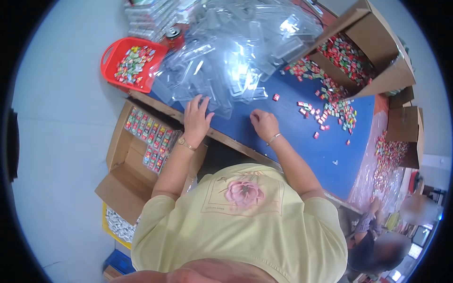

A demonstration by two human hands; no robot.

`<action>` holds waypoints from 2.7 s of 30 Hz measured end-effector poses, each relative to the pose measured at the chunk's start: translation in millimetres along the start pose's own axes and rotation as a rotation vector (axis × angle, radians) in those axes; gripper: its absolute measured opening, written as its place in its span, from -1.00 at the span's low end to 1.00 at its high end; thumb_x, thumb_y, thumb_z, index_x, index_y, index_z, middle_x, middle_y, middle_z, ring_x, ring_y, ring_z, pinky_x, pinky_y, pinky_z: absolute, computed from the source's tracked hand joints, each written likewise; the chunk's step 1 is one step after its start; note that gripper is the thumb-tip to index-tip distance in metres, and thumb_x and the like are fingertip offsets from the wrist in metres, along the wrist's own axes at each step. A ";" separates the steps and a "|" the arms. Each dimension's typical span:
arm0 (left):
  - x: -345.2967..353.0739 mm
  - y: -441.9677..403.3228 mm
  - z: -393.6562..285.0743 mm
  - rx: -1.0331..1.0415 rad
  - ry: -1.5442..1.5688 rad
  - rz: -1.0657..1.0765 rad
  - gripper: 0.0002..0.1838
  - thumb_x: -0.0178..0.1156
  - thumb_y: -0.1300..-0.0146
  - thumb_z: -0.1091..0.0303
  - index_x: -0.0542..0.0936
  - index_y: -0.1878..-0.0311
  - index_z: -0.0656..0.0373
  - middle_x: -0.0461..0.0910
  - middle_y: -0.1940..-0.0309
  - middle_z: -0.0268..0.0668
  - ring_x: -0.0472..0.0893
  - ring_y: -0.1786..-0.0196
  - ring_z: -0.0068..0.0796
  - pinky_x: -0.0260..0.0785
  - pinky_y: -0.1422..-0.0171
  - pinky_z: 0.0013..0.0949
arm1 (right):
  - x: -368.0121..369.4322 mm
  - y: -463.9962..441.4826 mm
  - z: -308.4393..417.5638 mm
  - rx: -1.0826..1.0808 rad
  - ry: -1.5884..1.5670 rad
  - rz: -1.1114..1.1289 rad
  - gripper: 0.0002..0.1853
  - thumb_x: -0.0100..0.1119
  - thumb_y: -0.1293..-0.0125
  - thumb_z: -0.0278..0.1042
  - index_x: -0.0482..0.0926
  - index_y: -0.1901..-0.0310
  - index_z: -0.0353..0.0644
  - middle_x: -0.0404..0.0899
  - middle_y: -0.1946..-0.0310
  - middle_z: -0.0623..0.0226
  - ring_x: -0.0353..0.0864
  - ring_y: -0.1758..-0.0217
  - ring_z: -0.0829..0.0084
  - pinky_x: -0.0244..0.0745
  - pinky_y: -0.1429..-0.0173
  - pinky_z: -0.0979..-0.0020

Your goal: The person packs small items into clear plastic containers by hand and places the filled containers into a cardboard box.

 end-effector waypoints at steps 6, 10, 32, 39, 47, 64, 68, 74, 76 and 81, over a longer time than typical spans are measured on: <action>55.9 0.2 -48.1 0.236 0.045 0.241 -0.43 0.45 -0.12 0.37 0.61 -0.26 0.10 0.55 -0.23 -0.23 0.52 -0.23 -0.13 0.39 -0.30 -0.11 | -9.1 21.4 11.5 -0.309 0.007 -0.227 -0.60 0.45 -0.24 -0.28 0.60 -0.09 -0.11 0.65 0.00 0.20 0.66 -0.09 0.11 0.61 -0.12 0.15; 70.1 1.5 -93.8 0.331 0.052 0.255 -0.47 0.46 -0.11 0.37 0.64 -0.21 0.13 0.58 -0.21 -0.26 0.54 -0.22 -0.18 0.40 -0.28 -0.12 | -22.2 35.9 -25.6 -0.207 0.173 -0.149 -0.61 0.42 -0.18 -0.36 0.58 -0.06 -0.10 0.60 0.01 0.25 0.60 -0.13 0.10 0.63 -0.11 0.13; 162.8 -72.5 -192.1 0.593 0.085 0.184 -0.41 0.34 -0.28 0.29 0.49 -0.36 0.26 0.35 -0.48 0.00 0.25 -0.58 0.04 0.10 -0.62 0.13 | -159.2 35.5 -208.6 0.075 0.197 -0.721 -0.57 0.35 -0.32 -0.32 0.61 -0.19 -0.24 0.57 -0.25 -0.05 0.57 -0.26 -0.08 0.49 -0.35 0.10; 218.2 -87.3 -235.4 0.550 0.537 0.454 -0.43 0.24 -0.37 0.37 0.43 -0.42 0.30 0.24 -0.54 0.13 0.18 -0.62 0.15 0.03 -0.70 -0.01 | -130.9 3.9 -213.5 -0.088 0.110 -0.608 -0.51 0.34 -0.28 -0.43 0.56 -0.26 -0.25 0.49 -0.36 0.01 0.42 -0.48 -0.03 0.32 -0.54 0.08; 282.1 -217.5 -250.7 0.571 -0.016 0.246 -0.35 0.28 -0.34 0.00 0.48 -0.43 0.10 0.21 -0.60 -0.09 0.05 -0.66 0.15 -0.13 -0.71 0.16 | -213.6 -95.0 -213.5 0.247 0.389 -0.567 -0.46 0.29 -0.37 -0.02 0.54 -0.31 -0.05 0.44 -0.41 0.14 0.35 -0.48 0.01 0.21 -0.51 -0.16; 212.6 -92.4 -262.0 0.634 0.138 0.413 -0.37 0.42 -0.23 0.15 0.55 -0.37 0.07 0.15 -0.62 -0.10 -0.01 -0.70 0.02 -0.25 -0.62 0.49 | -216.9 43.1 -292.1 0.179 0.311 -0.806 -0.62 0.29 -0.35 -0.29 0.65 -0.19 -0.11 0.61 -0.26 0.11 0.54 -0.30 -0.03 0.44 -0.33 0.07; 230.1 -85.8 -254.0 0.637 0.084 0.541 -0.30 0.34 -0.35 0.08 0.39 -0.53 -0.06 0.02 -0.68 -0.13 -0.11 -0.72 0.09 -0.30 -0.62 0.49 | -181.8 46.2 -307.9 0.153 0.530 -0.624 -0.38 0.22 -0.41 -0.09 0.41 -0.46 -0.03 0.29 -0.54 0.15 0.15 -0.63 -0.03 0.20 -0.52 -0.14; 195.1 -58.3 -238.7 0.614 0.153 0.317 -0.44 0.45 -0.20 0.20 0.60 -0.28 0.05 0.39 -0.43 -0.15 0.26 -0.53 -0.02 0.02 -0.55 0.27 | -136.7 70.4 -242.3 0.033 0.247 -0.471 -0.50 0.13 -0.47 -0.38 0.45 -0.42 0.01 0.33 -0.53 0.18 0.14 -0.67 0.06 0.05 -0.64 -0.17; 171.7 -50.4 -240.8 0.702 0.327 0.236 -0.56 0.52 -0.05 0.36 0.70 -0.06 0.07 0.62 -0.08 -0.30 0.55 -0.17 -0.15 0.38 -0.26 -0.11 | -137.9 91.4 -212.1 -0.038 0.292 -0.637 -0.58 0.22 -0.37 -0.48 0.59 -0.25 -0.03 0.50 -0.36 0.22 0.39 -0.50 0.05 0.26 -0.53 -0.10; 173.2 -20.2 -234.9 0.788 0.301 0.416 -0.64 0.47 -0.11 0.42 0.69 -0.01 0.12 0.62 -0.04 -0.30 0.62 -0.06 -0.19 0.54 -0.10 -0.19 | -107.2 113.4 -161.4 -0.013 0.196 -0.561 -0.70 0.43 -0.08 -0.46 0.68 0.10 -0.09 0.64 -0.01 0.36 0.60 -0.03 0.24 0.62 -0.08 0.23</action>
Point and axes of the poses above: each hand's wrist, its own y-axis away from the middle knuckle, its own x-axis out of the palm, z = x × y, the point moved 3 cm from there along -y, towards the middle knuckle
